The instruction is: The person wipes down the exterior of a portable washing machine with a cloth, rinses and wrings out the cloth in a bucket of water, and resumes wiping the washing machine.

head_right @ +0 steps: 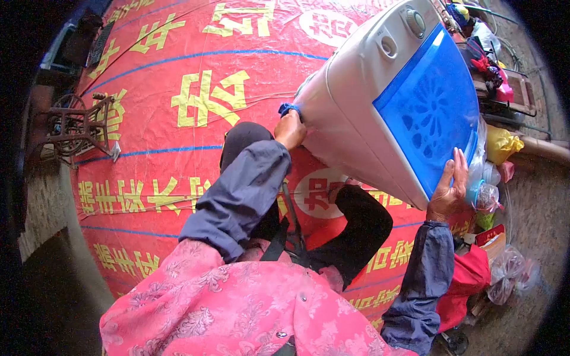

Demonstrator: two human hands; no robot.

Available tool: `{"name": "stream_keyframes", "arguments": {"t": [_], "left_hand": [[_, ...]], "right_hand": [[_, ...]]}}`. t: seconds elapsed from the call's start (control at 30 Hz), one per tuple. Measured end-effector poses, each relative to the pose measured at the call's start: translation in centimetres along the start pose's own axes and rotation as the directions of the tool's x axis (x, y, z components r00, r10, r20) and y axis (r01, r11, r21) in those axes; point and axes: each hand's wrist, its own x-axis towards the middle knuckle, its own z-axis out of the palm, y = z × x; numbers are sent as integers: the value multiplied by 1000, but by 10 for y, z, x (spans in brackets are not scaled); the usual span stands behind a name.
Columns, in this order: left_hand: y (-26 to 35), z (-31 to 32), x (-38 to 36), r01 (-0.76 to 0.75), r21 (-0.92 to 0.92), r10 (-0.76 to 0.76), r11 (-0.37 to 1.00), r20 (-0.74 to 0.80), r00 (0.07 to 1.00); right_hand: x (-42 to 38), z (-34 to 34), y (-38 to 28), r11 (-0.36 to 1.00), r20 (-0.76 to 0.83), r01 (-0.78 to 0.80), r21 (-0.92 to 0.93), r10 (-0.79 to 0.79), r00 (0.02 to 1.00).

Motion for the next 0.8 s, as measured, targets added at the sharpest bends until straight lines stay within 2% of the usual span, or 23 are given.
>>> {"name": "stream_keyframes", "arguments": {"t": [0.07, 0.1, 0.13, 0.2, 0.23, 0.33, 0.37, 0.4, 0.47, 0.5, 0.6, 0.7, 0.8], "left_hand": [[27, -17, -32, 11, -73, -15, 997, -50, 999], [33, -17, -45, -104, -67, 94, 992, -143, 985], [44, -24, -59, -196, -67, 173, 978, -255, 951], [75, -42, -80, -389, -40, 329, 920, -459, 825], [82, -46, -84, -449, 32, 402, 893, -505, 764], [82, -40, -87, -484, 26, 432, 875, -494, 755], [79, -35, -88, -467, 65, 443, 882, -448, 776], [79, -30, -91, -437, 25, 410, 899, -398, 821], [79, -20, -98, -365, -37, 340, 930, -291, 894], [71, -4, -96, -419, -29, 403, 907, -224, 887], [72, 10, -111, -418, -216, 370, 882, -232, 900], [93, 10, -139, -584, -150, 547, 798, -227, 805], [117, 16, -165, -697, -157, 688, 700, -117, 717]], "right_hand": [[0, 1, 1, 1000, -11, 14, 1, -14, 1000], [0, 1, 2, 1000, -13, 16, -2, -16, 1000], [-1, 2, 4, 1000, -13, 25, 13, -25, 1000], [0, 3, 6, 999, -31, 32, 31, -31, 999], [1, 2, 2, 999, -47, 38, 30, -36, 998], [0, 5, 4, 996, -105, 42, 78, -34, 994], [1, 5, 7, 996, -120, 69, 50, -62, 991], [1, 4, 10, 995, -133, 96, 21, -92, 987], [0, 6, 8, 998, -171, 47, 45, -39, 985], [-1, 6, 9, 998, -185, 51, 42, -42, 982], [-1, 10, 13, 998, -232, 42, 49, -30, 972], [-2, 12, 17, 998, -308, 46, 32, -34, 951], [-7, 14, 19, 998, -375, 13, 53, 8, 927]]}}
